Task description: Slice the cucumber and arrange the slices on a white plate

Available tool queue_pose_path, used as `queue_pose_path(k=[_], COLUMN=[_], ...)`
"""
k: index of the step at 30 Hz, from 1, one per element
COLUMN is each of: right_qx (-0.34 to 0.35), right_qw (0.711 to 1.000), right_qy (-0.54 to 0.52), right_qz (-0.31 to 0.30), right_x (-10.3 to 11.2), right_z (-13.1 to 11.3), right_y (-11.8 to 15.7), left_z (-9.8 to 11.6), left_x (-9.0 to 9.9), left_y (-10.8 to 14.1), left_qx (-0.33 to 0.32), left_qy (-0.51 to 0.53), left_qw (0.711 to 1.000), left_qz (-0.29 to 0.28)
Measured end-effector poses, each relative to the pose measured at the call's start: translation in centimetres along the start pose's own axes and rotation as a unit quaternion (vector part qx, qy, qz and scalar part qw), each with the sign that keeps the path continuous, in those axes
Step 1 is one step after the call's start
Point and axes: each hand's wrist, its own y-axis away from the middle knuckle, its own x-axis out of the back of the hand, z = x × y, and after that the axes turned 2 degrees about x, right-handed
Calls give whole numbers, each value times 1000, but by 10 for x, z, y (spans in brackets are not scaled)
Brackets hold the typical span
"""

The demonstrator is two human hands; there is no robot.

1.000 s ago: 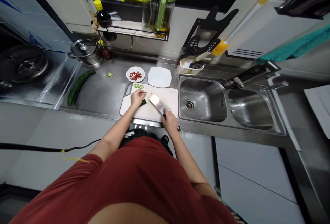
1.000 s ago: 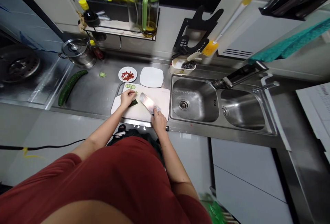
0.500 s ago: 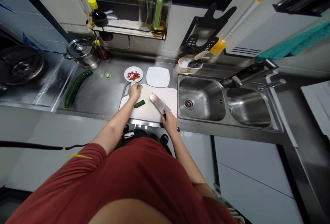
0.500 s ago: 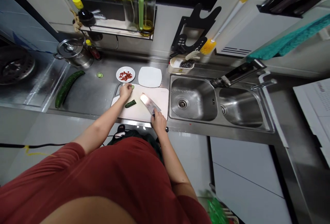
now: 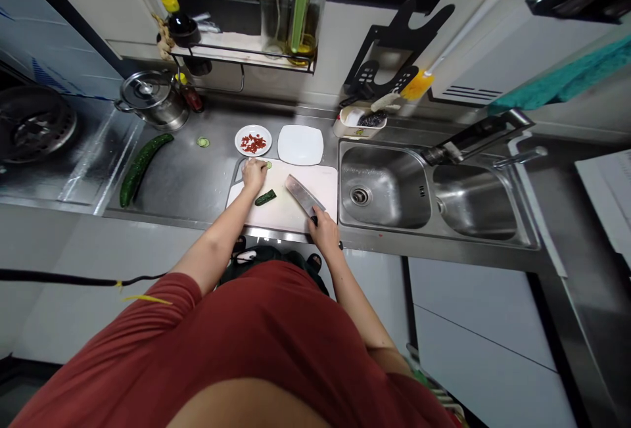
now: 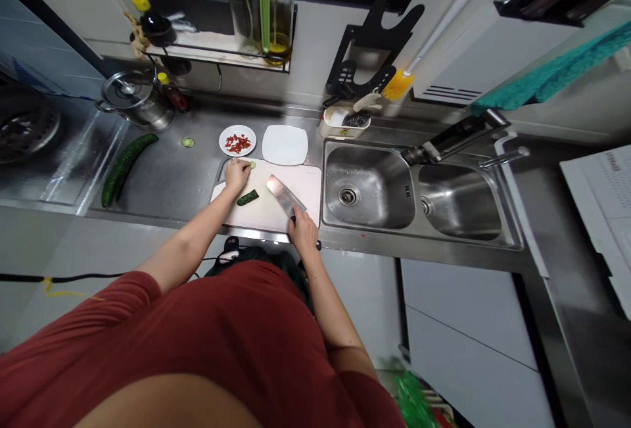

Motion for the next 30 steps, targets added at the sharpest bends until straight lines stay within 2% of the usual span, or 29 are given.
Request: queue_pose_path(k=[13,17,23,30], right_qx=[6,7,-51,-44], right_qw=[999,998,998,997], right_qy=[-30,-53,-40,-35], right_qz=[21,27,-20,-55], right_x=[-6,-6,-7,-6], right_z=[1,-1,-7,-15], right_y=[5,5,2,-2], left_z=[6,6,3,-6], left_x=[5,14,23,24], left_y=[5,13,36,76], left_qx=[4,47,107,61], left_qy=[0,12,46,74], left_qw=[1000,999,992,995], left_qz=[-6,22,47,37])
